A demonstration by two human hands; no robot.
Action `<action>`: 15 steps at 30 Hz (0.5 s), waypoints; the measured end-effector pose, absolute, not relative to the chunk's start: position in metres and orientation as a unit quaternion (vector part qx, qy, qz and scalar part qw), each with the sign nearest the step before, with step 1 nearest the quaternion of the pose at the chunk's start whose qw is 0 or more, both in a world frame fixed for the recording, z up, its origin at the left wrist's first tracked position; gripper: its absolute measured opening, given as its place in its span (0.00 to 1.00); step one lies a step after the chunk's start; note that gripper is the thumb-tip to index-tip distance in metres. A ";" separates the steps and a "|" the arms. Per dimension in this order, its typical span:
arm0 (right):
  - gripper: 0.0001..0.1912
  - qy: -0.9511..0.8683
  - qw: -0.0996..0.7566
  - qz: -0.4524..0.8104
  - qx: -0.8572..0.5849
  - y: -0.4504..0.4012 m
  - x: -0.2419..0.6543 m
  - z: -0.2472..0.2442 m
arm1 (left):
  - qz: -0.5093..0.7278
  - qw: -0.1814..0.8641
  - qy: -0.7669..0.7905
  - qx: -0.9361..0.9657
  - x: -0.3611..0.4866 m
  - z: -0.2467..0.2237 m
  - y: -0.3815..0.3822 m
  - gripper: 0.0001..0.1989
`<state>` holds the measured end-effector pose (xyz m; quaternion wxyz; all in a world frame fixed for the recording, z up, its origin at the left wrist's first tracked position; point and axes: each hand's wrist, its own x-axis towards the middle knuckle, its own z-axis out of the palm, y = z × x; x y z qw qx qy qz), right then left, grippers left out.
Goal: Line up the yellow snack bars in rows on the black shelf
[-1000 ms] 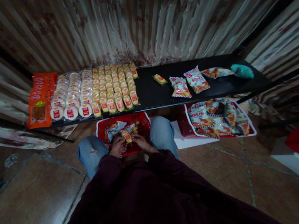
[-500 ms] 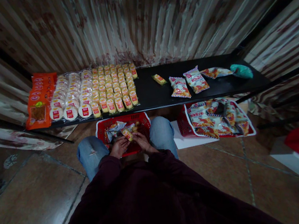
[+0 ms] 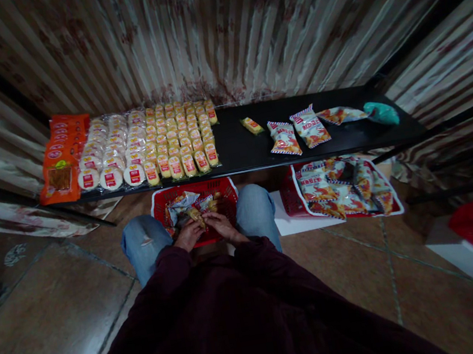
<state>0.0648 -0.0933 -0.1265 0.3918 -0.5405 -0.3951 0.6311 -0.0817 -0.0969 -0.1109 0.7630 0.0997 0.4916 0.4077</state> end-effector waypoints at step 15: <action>0.17 -0.339 0.426 0.642 -0.540 -0.090 0.065 -0.128 | 0.413 0.756 0.502 0.072 -0.084 -0.116 -0.095 0.12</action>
